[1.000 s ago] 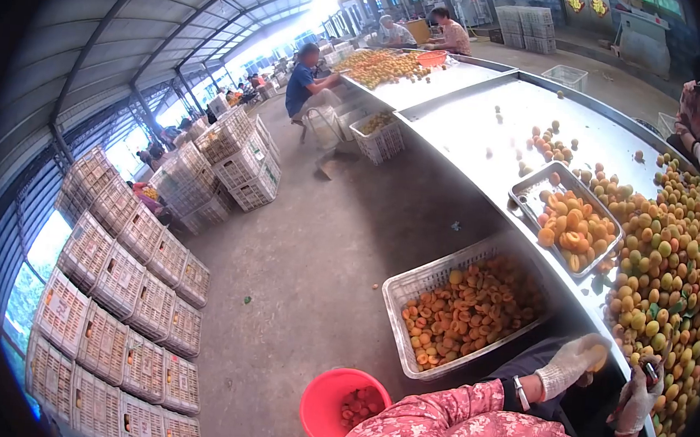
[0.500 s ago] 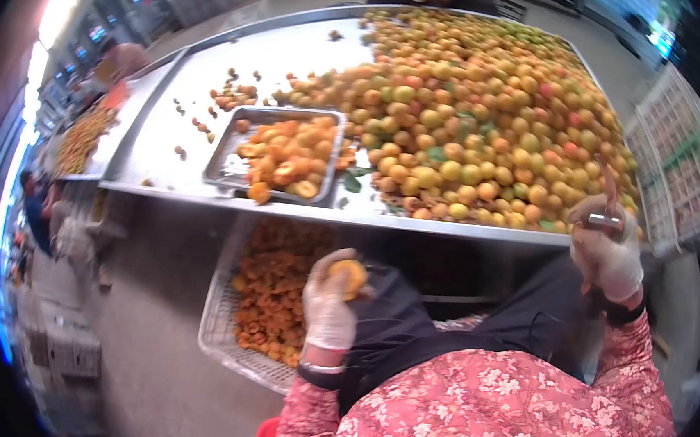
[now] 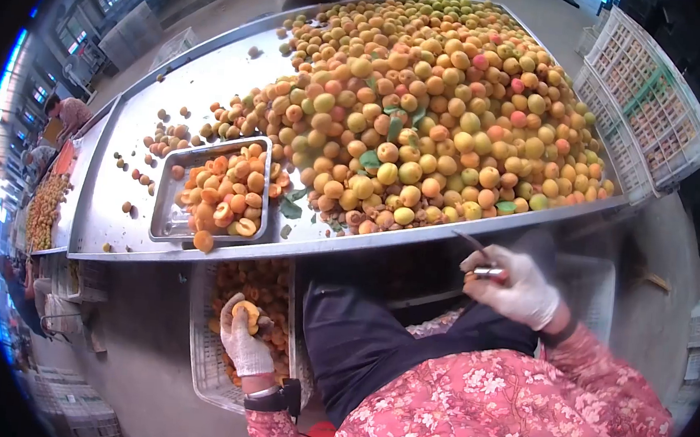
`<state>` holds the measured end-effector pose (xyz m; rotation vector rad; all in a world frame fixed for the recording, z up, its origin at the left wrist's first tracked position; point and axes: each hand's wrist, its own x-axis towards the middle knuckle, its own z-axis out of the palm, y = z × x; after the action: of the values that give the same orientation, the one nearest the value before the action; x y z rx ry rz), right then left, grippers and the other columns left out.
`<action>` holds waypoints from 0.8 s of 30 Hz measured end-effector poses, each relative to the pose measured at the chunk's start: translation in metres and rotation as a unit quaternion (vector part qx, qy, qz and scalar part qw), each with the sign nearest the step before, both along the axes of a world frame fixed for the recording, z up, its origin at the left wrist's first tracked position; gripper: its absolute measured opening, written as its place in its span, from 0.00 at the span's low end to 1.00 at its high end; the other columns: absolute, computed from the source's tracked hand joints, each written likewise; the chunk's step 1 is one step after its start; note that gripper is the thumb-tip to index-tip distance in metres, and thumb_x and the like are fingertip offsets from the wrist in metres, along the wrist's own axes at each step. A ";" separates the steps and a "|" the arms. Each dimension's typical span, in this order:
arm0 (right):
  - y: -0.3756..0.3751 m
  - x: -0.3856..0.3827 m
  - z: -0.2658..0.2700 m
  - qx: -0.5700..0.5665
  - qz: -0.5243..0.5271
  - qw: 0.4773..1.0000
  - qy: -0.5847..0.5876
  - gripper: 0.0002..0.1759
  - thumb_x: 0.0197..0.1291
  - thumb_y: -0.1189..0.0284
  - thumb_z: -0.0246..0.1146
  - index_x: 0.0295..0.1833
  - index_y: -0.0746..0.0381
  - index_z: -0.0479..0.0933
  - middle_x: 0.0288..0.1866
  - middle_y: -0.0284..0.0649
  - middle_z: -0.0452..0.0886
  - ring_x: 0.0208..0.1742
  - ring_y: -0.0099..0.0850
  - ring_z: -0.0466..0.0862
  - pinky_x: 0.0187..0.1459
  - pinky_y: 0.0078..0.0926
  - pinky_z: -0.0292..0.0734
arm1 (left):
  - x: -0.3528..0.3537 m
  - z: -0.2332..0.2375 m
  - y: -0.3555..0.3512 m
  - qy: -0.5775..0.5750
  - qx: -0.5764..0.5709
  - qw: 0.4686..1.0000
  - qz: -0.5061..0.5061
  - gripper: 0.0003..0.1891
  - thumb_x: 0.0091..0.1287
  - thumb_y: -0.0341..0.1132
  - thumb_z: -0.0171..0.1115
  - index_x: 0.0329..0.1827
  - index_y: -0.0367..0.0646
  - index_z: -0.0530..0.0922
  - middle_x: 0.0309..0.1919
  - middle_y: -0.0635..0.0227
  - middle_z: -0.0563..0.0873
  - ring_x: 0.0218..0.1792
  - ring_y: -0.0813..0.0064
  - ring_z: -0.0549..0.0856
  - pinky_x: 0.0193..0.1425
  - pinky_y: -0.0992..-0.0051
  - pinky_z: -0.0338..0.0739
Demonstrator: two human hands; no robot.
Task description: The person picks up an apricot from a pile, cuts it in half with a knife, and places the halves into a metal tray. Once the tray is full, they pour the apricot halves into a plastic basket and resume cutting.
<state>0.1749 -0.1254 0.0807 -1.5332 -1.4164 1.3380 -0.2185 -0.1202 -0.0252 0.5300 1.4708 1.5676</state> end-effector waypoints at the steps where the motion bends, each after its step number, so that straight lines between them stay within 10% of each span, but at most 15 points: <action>1: 0.001 -0.004 -0.016 -0.002 0.001 1.000 0.011 0.14 0.59 0.76 0.69 0.50 0.66 0.76 0.38 0.33 0.84 0.40 0.17 0.80 0.43 0.19 0.78 | -0.002 0.007 0.012 0.014 0.000 1.000 -0.007 0.12 0.73 0.34 0.55 0.56 0.45 0.77 0.32 0.65 0.81 0.24 0.77 0.79 0.29 0.77 0.78; 5: 0.002 -0.017 -0.038 0.006 0.033 0.994 -0.102 0.23 0.56 0.66 0.71 0.54 0.65 0.75 0.37 0.44 0.84 0.38 0.28 0.85 0.42 0.26 0.78 | -0.026 0.032 0.060 0.056 0.061 0.996 0.015 0.10 0.74 0.33 0.55 0.55 0.44 0.76 0.31 0.67 0.80 0.23 0.79 0.78 0.28 0.78 0.78; 14: 0.029 -0.043 -0.028 -0.123 0.022 0.992 -0.011 0.15 0.57 0.73 0.68 0.48 0.66 0.77 0.36 0.35 0.81 0.30 0.19 0.77 0.34 0.20 0.76 | -0.091 0.030 0.113 0.113 0.030 0.991 0.069 0.09 0.73 0.32 0.58 0.53 0.45 0.78 0.36 0.69 0.82 0.23 0.82 0.80 0.26 0.83 0.80; 21: 0.126 -0.099 -0.017 -0.201 0.011 0.926 0.319 0.10 0.65 0.70 0.60 0.31 0.61 0.71 0.17 0.32 0.70 0.13 0.22 0.69 0.17 0.23 0.63 | -0.117 0.006 0.122 0.185 -0.026 0.980 0.067 0.09 0.70 0.30 0.61 0.51 0.42 0.80 0.36 0.69 0.82 0.26 0.83 0.81 0.27 0.82 0.78; 24: 0.174 -0.139 -0.019 -0.159 0.032 0.930 0.331 0.11 0.67 0.68 0.61 0.33 0.61 0.71 0.18 0.33 0.71 0.14 0.24 0.71 0.17 0.23 0.68 | -0.133 -0.025 0.138 0.447 -0.047 0.892 0.042 0.11 0.64 0.31 0.66 0.47 0.37 0.81 0.39 0.62 0.85 0.36 0.67 0.85 0.47 0.68 0.80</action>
<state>0.0356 0.0490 0.0614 -1.0498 -0.8511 1.9594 -0.3518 0.0177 -0.0502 1.2545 2.2509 1.3472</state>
